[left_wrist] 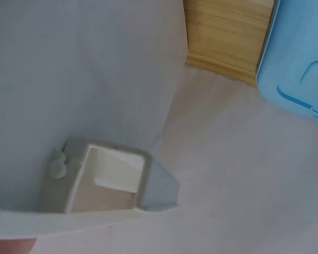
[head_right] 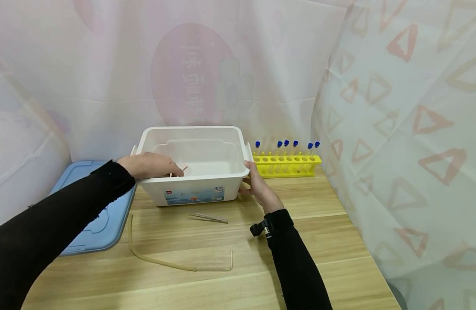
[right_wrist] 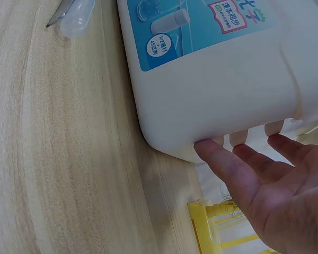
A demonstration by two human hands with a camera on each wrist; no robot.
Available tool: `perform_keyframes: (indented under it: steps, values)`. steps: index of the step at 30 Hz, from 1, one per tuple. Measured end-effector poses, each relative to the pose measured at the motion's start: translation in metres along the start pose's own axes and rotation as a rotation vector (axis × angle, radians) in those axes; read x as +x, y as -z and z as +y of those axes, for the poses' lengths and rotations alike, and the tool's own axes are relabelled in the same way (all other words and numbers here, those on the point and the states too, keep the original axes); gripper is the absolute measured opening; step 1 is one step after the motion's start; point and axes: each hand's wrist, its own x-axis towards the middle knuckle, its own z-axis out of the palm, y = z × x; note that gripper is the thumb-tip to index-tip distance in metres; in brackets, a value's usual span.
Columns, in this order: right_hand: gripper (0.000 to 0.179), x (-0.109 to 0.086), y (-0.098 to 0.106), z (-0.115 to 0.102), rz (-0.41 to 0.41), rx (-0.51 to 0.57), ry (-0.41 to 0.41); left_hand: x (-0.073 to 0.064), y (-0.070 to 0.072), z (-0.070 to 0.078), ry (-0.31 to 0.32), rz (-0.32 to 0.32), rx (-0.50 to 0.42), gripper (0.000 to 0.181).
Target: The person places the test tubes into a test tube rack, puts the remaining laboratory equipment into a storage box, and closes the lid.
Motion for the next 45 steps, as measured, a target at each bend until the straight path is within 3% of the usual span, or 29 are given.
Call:
perform_keyframes:
  steps: [1, 3, 10, 19, 25, 35, 45]
  values:
    - [0.090, 0.000, 0.000, 0.000, -0.001, -0.001, -0.001, 0.001, -0.001, -0.002, 0.020, -0.005, -0.027, 0.021]
    - [0.090, 0.000, 0.000, 0.000, 0.002, -0.002, -0.001, 0.002, -0.001, -0.004, -0.024, -0.016, 0.025, 0.016]
    - [0.089, 0.001, -0.001, -0.001, 0.004, -0.009, -0.007, 0.005, -0.002, -0.008, -0.096, -0.045, 0.053, 0.017]
    - [0.090, 0.001, -0.001, -0.002, 0.015, 0.004, -0.013, 0.009, -0.005, -0.010, -0.099, -0.039, 0.076, 0.014]
    - [0.090, 0.001, -0.002, -0.001, 0.012, -0.003, -0.005, 0.010, -0.008, -0.011, -0.129, 0.022, 0.112, 0.019]
    - [0.090, 0.002, 0.000, 0.002, 0.002, -0.025, 0.012, -0.002, 0.005, -0.012, -0.305, 0.133, 0.209, 0.037]
    - [0.088, 0.002, 0.000, 0.004, 0.002, -0.017, 0.020, -0.019, 0.015, 0.000, -0.267, 0.273, 0.212, 0.032]
